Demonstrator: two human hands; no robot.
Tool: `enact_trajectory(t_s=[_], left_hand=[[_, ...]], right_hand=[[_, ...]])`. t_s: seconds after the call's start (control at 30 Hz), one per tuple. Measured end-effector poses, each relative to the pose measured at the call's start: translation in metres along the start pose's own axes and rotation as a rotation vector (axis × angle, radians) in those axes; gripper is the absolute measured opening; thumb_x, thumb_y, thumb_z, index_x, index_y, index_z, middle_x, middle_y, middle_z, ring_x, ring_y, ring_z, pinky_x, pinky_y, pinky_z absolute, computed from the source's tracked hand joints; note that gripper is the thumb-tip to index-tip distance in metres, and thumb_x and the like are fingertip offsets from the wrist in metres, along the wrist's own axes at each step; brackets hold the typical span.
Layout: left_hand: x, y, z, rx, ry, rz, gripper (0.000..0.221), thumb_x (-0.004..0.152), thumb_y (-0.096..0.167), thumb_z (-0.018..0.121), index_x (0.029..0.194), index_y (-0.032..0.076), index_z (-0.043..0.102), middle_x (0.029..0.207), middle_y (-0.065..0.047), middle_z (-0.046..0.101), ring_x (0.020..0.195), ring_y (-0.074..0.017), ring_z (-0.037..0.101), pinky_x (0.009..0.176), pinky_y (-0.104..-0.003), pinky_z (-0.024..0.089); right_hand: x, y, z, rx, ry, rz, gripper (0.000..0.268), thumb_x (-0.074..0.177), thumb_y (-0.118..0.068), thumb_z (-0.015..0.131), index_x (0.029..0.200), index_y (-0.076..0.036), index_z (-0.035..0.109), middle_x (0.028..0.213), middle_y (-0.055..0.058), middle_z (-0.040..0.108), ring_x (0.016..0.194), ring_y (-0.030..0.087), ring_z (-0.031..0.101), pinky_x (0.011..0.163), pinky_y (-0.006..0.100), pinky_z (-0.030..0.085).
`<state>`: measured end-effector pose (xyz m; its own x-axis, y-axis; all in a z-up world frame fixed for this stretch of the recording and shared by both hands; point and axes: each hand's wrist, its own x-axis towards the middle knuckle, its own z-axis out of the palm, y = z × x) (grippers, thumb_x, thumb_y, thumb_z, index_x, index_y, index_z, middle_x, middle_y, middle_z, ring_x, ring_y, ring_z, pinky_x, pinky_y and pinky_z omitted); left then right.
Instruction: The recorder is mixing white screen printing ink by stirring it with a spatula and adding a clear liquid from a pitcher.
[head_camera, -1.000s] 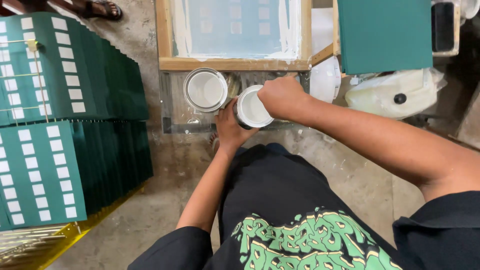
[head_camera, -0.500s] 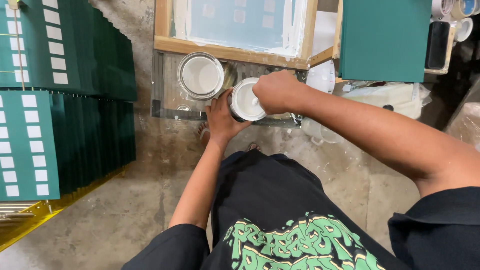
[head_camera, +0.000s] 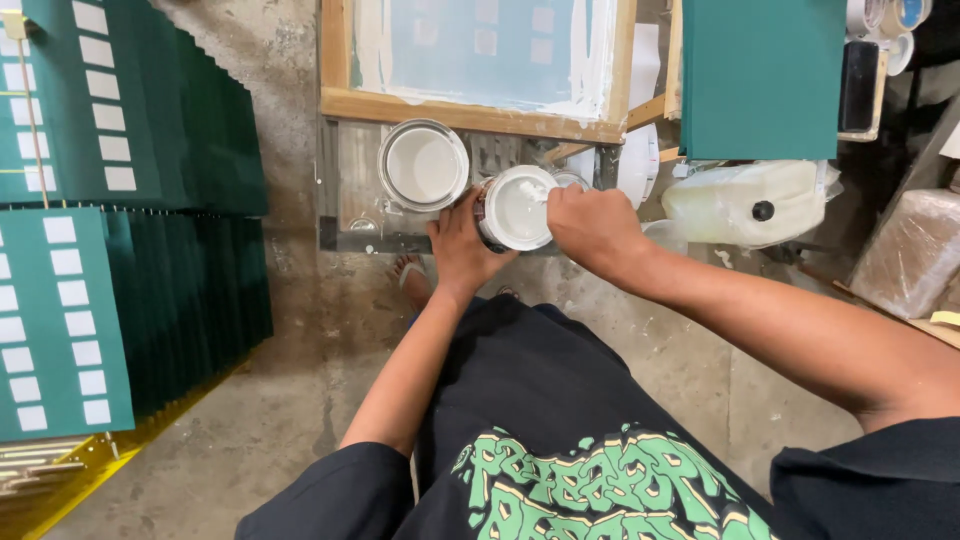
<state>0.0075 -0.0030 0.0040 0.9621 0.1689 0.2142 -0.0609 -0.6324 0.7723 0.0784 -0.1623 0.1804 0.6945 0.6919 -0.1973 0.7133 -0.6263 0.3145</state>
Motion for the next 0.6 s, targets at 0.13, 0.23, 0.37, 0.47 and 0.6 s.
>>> enact_trajectory(t_s=[0.13,0.23,0.37,0.47,0.6], left_hand=[[0.002,-0.005,-0.002,-0.009,0.014,0.032,0.111,0.054,0.053,0.093,0.146,0.011,0.048,0.143,-0.008,0.059,0.126,-0.0286,0.055,0.100,-0.050,0.036],[0.001,-0.007,-0.003,-0.011,-0.002,0.011,0.111,0.055,0.055,0.093,0.146,0.011,0.047,0.142,-0.008,0.058,0.129,-0.0286,0.053,0.102,-0.050,0.035],[0.003,-0.005,-0.006,-0.023,0.005,0.020,0.112,0.055,0.056,0.092,0.147,0.010,0.046,0.144,-0.008,0.057,0.133,-0.0280,0.052,0.106,-0.052,0.034],[0.004,-0.005,-0.008,-0.020,0.005,0.019,0.111,0.056,0.056,0.091,0.146,0.010,0.046,0.145,-0.008,0.056,0.134,-0.0277,0.051,0.107,-0.052,0.033],[0.002,-0.005,-0.004,-0.043,-0.038,-0.024,0.111,0.056,0.056,0.091,0.146,0.010,0.046,0.144,-0.008,0.056,0.133,-0.0278,0.051,0.106,-0.052,0.034]], right_hand=[[0.028,0.023,0.004,0.251,0.011,-0.121,0.005,0.083,-0.008,0.062,0.082,-0.003,0.062,0.071,0.013,0.068,0.062,0.034,0.069,0.049,0.045,0.052],[0.047,0.031,-0.015,0.305,-0.228,-0.204,0.025,0.091,-0.025,0.065,0.077,-0.004,0.064,0.066,0.016,0.067,0.061,0.039,0.067,0.054,0.051,0.051],[0.046,0.040,-0.011,0.329,-0.324,-0.342,0.023,0.088,-0.026,0.066,0.073,-0.009,0.065,0.065,0.013,0.067,0.064,0.038,0.067,0.055,0.051,0.051],[0.033,0.030,-0.010,0.319,-0.238,-0.316,0.022,0.089,-0.024,0.065,0.075,-0.007,0.065,0.064,0.012,0.067,0.060,0.036,0.068,0.048,0.049,0.049],[0.015,0.010,0.011,0.039,-0.046,-0.231,0.007,0.086,-0.009,0.062,0.084,-0.004,0.067,0.070,0.010,0.068,0.058,0.028,0.070,0.045,0.040,0.051]])
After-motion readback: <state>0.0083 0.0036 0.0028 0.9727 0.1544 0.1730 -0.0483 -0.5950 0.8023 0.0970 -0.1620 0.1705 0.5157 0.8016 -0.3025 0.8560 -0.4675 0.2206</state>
